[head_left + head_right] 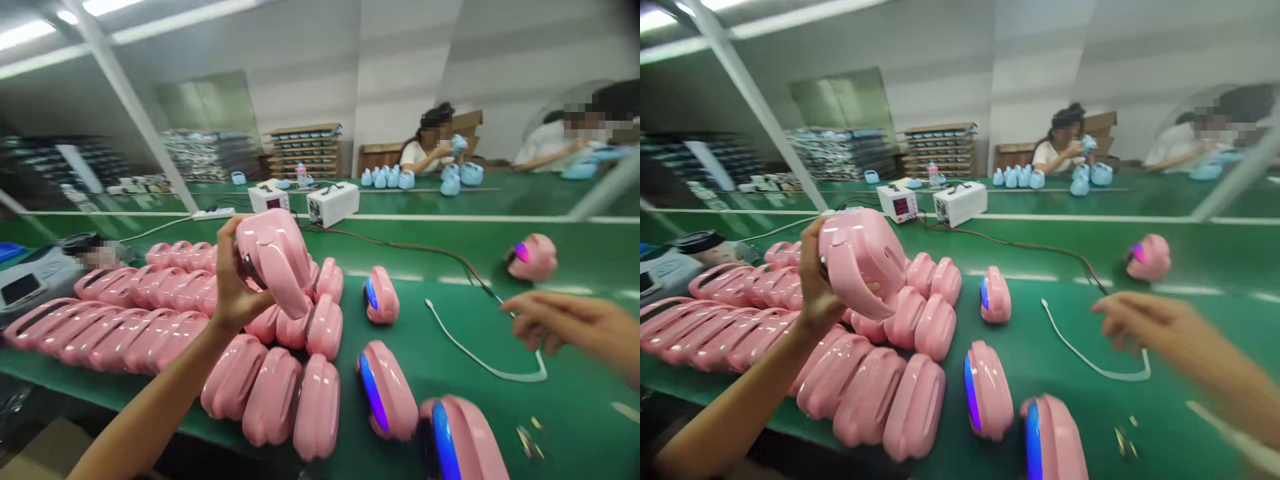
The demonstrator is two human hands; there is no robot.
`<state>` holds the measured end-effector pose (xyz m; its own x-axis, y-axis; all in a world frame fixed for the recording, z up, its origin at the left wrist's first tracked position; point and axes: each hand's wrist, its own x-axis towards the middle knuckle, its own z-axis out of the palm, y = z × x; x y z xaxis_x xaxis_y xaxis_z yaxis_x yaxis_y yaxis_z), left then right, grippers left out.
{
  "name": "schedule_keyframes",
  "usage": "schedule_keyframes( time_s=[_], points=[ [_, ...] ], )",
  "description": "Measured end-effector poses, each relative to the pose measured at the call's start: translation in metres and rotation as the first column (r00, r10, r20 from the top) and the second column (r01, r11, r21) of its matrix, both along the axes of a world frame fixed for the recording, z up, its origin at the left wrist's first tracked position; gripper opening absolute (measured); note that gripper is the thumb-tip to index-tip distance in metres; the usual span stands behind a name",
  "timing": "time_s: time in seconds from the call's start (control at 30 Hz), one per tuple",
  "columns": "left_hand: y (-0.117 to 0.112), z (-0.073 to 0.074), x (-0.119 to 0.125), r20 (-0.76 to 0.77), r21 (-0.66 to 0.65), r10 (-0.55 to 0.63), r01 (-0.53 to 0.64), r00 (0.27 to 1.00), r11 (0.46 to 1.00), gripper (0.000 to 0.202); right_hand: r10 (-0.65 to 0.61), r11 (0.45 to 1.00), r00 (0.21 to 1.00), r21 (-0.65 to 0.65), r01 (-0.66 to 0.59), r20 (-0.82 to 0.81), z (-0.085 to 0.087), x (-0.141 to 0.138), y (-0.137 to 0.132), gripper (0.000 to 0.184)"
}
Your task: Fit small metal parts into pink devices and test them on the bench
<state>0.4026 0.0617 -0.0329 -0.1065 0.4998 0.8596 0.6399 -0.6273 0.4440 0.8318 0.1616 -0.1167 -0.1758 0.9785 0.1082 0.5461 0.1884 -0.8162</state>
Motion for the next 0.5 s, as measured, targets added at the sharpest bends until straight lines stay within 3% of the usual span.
schedule_keyframes(
  time_s=[0.07, 0.13, 0.23, 0.3, 0.4, 0.5],
  points=[
    [-0.015, -0.004, 0.004, -0.101, 0.049, -0.008, 0.013, 0.995, 0.999, 0.091, 0.112, 0.985, 0.963, -0.156, -0.075, 0.244, -0.003, -0.039, -0.070, 0.032],
    [-0.027, -0.007, 0.007, -0.214, 0.113, 0.014, 0.010, 0.977, 0.994, 0.098, 0.092, 0.987, 0.923, -0.154, -0.036, 0.373, -0.009, -0.071, -0.120, 0.038],
    [-0.041, -0.012, 0.013, -0.293, 0.178, 0.011, 0.043, 0.956, 0.983, 0.112, -0.024, 0.991, 0.962, -0.119, 0.058, 0.272, -0.021, -0.089, -0.154, 0.042],
    [-0.047, -0.016, 0.020, -0.292, 0.147, -0.045, 0.092, 0.955, 0.985, 0.114, -0.023, 0.970, 0.999, -0.239, 0.032, 0.039, -0.022, -0.085, -0.154, 0.044],
    [-0.051, -0.022, 0.030, -0.296, 0.010, -0.146, 0.156, 0.944, 0.988, 0.112, -0.036, 0.917, 0.976, -0.396, -0.053, -0.214, -0.008, -0.067, -0.123, 0.050],
    [-0.055, -0.031, 0.035, -0.306, -0.101, -0.185, 0.162, 0.934, 0.982, 0.109, -0.130, 0.955, 0.968, -0.288, 0.064, -0.216, 0.019, -0.043, -0.060, 0.049]
  ],
)
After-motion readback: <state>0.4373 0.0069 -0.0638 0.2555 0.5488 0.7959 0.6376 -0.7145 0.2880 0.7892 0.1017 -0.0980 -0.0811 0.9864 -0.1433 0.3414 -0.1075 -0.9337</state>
